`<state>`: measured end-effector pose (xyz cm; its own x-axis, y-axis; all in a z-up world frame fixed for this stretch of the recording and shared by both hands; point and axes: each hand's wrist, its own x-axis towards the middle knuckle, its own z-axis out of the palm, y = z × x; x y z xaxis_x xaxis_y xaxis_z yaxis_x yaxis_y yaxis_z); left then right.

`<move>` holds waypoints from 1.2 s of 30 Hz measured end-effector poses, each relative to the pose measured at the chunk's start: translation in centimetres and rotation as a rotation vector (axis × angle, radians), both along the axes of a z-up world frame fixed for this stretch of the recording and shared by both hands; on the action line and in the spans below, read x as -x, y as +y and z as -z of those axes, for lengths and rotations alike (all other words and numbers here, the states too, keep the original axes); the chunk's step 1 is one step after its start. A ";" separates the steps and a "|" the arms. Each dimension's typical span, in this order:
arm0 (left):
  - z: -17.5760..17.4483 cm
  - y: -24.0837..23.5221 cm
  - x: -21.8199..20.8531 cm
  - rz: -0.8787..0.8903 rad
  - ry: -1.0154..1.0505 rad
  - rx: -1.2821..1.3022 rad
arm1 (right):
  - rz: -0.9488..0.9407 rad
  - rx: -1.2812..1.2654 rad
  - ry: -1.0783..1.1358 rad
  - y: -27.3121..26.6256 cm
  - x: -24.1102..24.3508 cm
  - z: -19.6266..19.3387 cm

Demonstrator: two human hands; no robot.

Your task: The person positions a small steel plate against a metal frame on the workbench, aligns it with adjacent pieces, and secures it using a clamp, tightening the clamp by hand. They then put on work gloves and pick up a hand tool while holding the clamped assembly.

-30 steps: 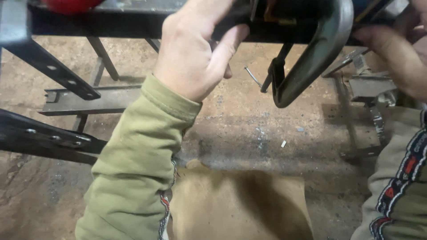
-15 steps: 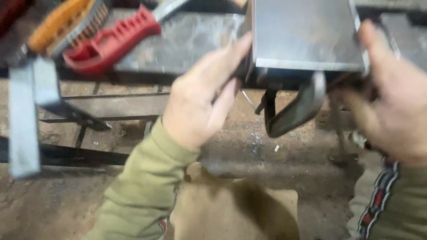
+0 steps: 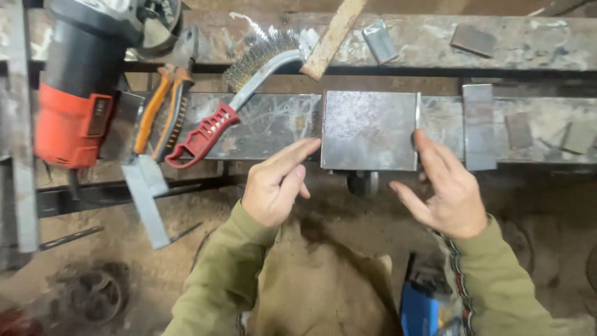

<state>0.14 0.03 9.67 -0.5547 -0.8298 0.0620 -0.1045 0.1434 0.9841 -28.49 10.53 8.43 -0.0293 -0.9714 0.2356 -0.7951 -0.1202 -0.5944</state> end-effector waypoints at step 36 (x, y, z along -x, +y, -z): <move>-10.0 -3.5 8.3 -0.336 -0.687 -0.281 | 0.060 -0.894 -0.820 -9.1 7.0 -6.5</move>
